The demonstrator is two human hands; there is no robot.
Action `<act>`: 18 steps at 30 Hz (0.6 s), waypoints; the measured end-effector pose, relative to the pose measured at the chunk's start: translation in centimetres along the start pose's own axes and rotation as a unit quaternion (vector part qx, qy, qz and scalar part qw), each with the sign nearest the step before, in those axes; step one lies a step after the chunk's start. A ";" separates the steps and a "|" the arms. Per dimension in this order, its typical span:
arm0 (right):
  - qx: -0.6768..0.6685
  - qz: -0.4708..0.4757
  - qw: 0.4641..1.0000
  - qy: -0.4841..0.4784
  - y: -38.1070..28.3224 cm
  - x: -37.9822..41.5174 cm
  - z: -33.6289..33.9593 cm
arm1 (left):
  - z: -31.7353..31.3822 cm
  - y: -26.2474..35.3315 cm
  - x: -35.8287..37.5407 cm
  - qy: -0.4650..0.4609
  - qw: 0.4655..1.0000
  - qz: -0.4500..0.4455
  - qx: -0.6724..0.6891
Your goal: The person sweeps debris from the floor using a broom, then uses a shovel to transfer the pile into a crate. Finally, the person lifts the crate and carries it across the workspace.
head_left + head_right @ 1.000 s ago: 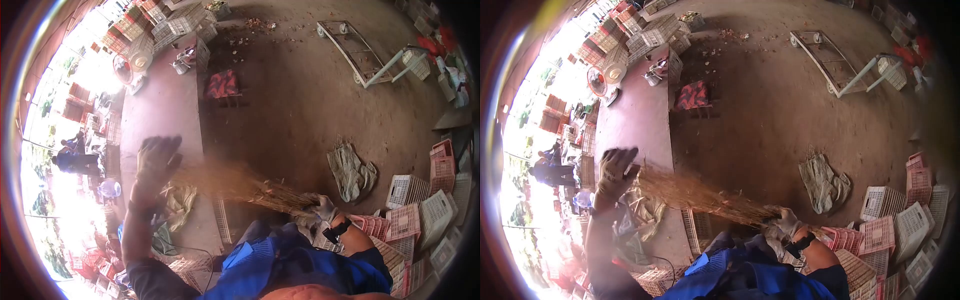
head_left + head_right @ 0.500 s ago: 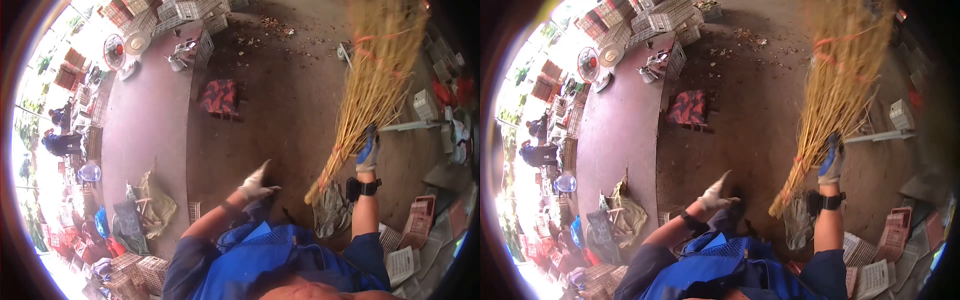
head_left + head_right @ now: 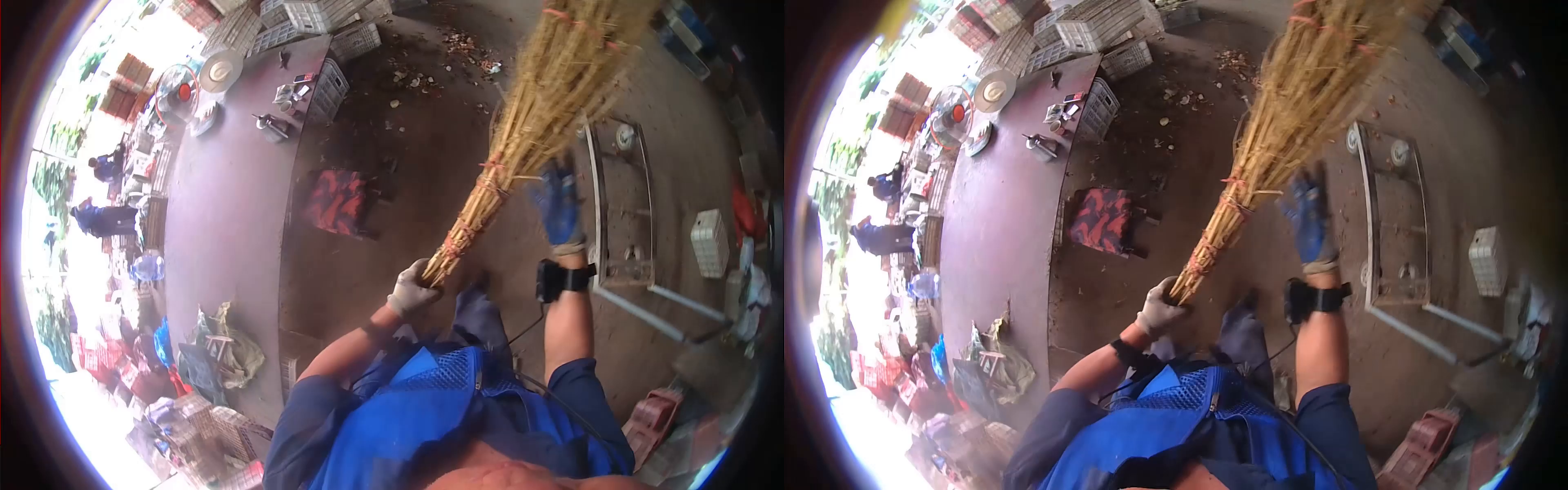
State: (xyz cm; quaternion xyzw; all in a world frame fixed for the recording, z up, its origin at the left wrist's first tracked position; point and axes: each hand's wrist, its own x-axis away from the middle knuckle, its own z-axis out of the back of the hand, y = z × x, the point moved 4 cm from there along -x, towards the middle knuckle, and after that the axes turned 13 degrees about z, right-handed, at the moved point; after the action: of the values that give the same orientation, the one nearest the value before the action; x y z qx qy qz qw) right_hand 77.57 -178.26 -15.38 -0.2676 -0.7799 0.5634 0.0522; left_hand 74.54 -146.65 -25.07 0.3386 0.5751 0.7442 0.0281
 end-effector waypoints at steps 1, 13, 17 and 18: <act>0.039 -0.021 0.996 -0.081 2.1 -1.3 -0.3 | -0.2 1.5 -1.0 0.006 1.000 0.023 0.010; 0.024 -0.402 0.915 -0.006 30.8 -13.6 -8.6 | -4.5 -2.9 -20.3 0.172 0.966 0.176 0.085; 0.089 -0.498 0.856 -0.104 37.4 -14.3 -9.9 | -6.4 -2.6 -22.8 0.199 0.916 0.246 0.247; 0.112 -0.506 0.845 -0.131 38.0 -14.1 -10.6 | -7.1 -2.3 -23.8 0.202 0.901 0.254 0.288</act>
State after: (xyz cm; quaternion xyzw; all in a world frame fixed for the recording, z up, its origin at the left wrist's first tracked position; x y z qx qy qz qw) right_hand 107.30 -167.57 -42.96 0.2479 -0.7384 0.5724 0.2564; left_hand 88.23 -162.05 -39.05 0.3088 0.6524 0.5800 -0.3777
